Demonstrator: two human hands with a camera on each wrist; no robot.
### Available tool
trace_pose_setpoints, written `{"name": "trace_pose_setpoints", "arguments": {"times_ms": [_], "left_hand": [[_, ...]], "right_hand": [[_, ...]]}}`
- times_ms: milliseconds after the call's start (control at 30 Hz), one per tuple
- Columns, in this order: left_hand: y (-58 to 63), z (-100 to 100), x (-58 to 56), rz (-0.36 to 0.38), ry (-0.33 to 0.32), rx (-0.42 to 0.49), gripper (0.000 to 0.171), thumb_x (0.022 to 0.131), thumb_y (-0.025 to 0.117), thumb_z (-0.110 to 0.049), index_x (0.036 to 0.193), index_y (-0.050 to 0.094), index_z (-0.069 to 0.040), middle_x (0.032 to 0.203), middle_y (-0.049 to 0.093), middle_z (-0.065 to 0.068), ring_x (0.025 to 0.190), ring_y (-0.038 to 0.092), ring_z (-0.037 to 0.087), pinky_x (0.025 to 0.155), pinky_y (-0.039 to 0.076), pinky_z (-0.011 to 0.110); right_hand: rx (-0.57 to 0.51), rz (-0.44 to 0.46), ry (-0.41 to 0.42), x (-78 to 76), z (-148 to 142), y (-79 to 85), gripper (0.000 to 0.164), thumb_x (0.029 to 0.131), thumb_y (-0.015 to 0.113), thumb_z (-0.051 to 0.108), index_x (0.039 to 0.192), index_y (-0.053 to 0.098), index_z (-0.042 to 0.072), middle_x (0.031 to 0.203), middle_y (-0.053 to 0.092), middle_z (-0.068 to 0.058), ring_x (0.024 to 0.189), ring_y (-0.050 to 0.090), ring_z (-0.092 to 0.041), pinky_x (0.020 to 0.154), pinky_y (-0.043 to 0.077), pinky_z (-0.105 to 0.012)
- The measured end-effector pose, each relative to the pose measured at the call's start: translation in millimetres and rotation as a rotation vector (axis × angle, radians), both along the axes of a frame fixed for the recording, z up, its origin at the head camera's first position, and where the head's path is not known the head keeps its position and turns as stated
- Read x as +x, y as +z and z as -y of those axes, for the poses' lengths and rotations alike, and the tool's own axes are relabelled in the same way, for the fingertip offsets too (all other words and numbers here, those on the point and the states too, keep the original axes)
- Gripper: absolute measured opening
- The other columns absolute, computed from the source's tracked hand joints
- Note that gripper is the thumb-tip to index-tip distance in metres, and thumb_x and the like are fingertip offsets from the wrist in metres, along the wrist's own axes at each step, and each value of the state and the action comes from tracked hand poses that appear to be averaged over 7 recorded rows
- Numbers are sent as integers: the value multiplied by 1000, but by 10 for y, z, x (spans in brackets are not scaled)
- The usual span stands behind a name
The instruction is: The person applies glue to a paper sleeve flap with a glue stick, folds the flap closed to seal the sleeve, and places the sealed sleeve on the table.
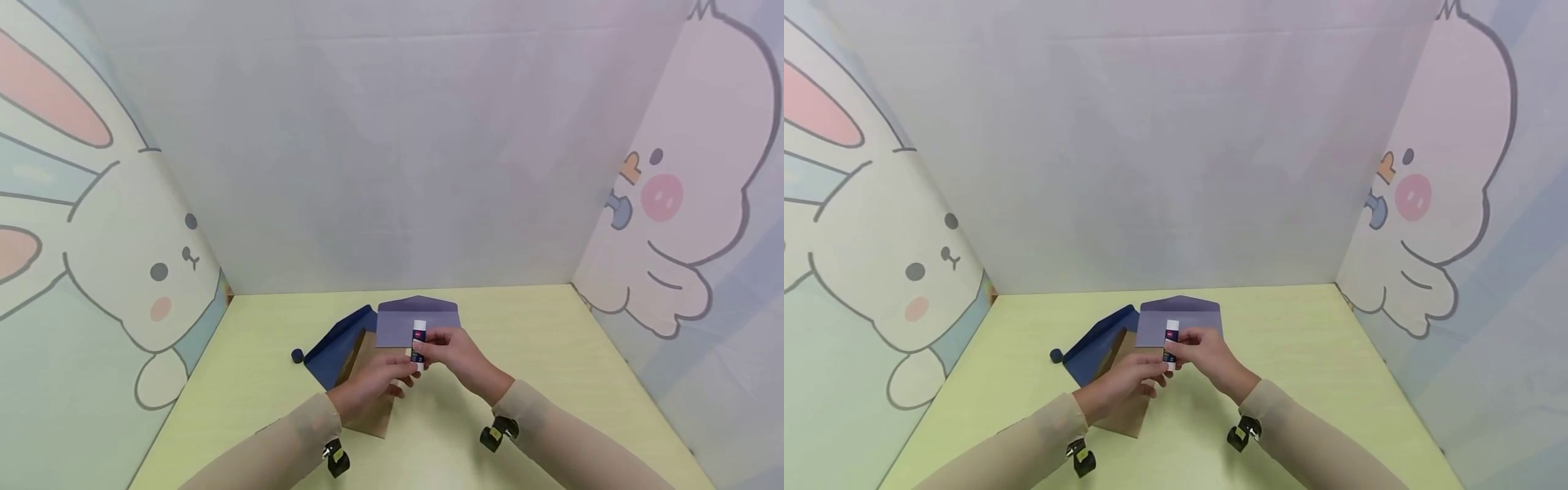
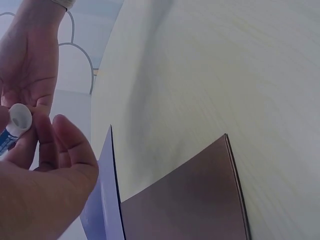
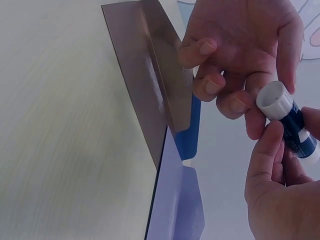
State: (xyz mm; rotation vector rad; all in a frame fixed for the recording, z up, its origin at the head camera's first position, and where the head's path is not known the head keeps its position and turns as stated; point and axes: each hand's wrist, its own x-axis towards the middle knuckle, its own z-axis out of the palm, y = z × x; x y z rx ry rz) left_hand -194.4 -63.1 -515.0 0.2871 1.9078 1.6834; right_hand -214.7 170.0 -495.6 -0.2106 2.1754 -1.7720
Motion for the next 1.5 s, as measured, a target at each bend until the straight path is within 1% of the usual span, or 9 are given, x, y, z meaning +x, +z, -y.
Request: {"name": "trace_pose_setpoints", "arguments": {"times_ms": [200, 333, 500, 667, 933, 1033, 1200, 1367, 1500], "left_hand": [[12, -4, -3, -24, -4, -7, 45, 123, 64, -36, 144, 78, 2, 134, 75, 16, 113, 66, 21, 93, 60, 32], [33, -8, 13, -64, 15, -28, 44, 121, 68, -38, 139, 80, 1, 125, 74, 12, 110, 66, 20, 93, 61, 32], [42, -30, 10, -95, 49, -52, 37, 118, 75, -40, 121, 81, -4, 111, 69, -1, 104, 65, 22, 90, 59, 31], [46, -60, 14, -95, 98, -87, 33, 111, 85, -40, 100, 73, -11, 102, 68, -4, 99, 63, 22, 86, 57, 32], [51, -93, 12, -128, 148, -143, 37, 107, 90, -35, 89, 65, -15, 100, 65, -2, 96, 62, 21, 84, 57, 36], [50, -100, 3, -135, 153, -148, 38, 106, 91, -35, 88, 64, -16, 98, 64, -2, 94, 62, 22, 82, 56, 36], [41, -110, -17, -133, 154, -155, 38, 105, 92, -38, 90, 65, -15, 98, 64, -1, 94, 62, 22, 82, 56, 36], [51, -113, -16, -117, 156, -172, 39, 105, 92, -44, 100, 68, -14, 105, 71, 0, 99, 64, 22, 86, 58, 37], [39, -104, -17, -114, 128, -154, 37, 108, 89, -44, 111, 73, -11, 111, 74, 1, 104, 64, 21, 88, 60, 38]], "right_hand": [[8, -2, 1, -19, -28, -6, 33, 114, 81, 26, 126, 80, -5, 112, 85, -9, 96, 79, -19, 102, 66, -39], [23, -1, -6, -29, -28, 1, 34, 114, 81, 28, 126, 80, -4, 114, 86, -10, 97, 80, -19, 105, 66, -42], [21, 2, -17, -19, -27, 21, 33, 114, 81, 28, 126, 80, -3, 115, 85, -9, 98, 81, -18, 106, 65, -43], [-3, -11, 9, -11, -7, 5, 30, 113, 81, 24, 123, 81, -5, 111, 85, -7, 96, 81, -18, 100, 64, -37], [-23, -21, 24, -17, 6, 17, 30, 113, 81, 22, 124, 80, -6, 109, 85, -5, 95, 81, -18, 104, 66, -47], [-19, -30, 29, -17, 5, 21, 30, 113, 80, 22, 123, 80, -7, 110, 85, -6, 95, 80, -17, 103, 66, -47], [-16, -38, 26, -37, -6, 16, 31, 113, 81, 23, 122, 80, -6, 107, 85, -5, 95, 80, -17, 100, 65, -41], [-15, -36, 20, -43, -19, 7, 31, 113, 81, 24, 122, 80, -6, 107, 86, -6, 94, 81, -16, 101, 65, -43], [-14, -28, 13, -40, -33, -6, 32, 113, 81, 24, 122, 80, -6, 110, 86, -8, 95, 81, -16, 102, 65, -43]]}}
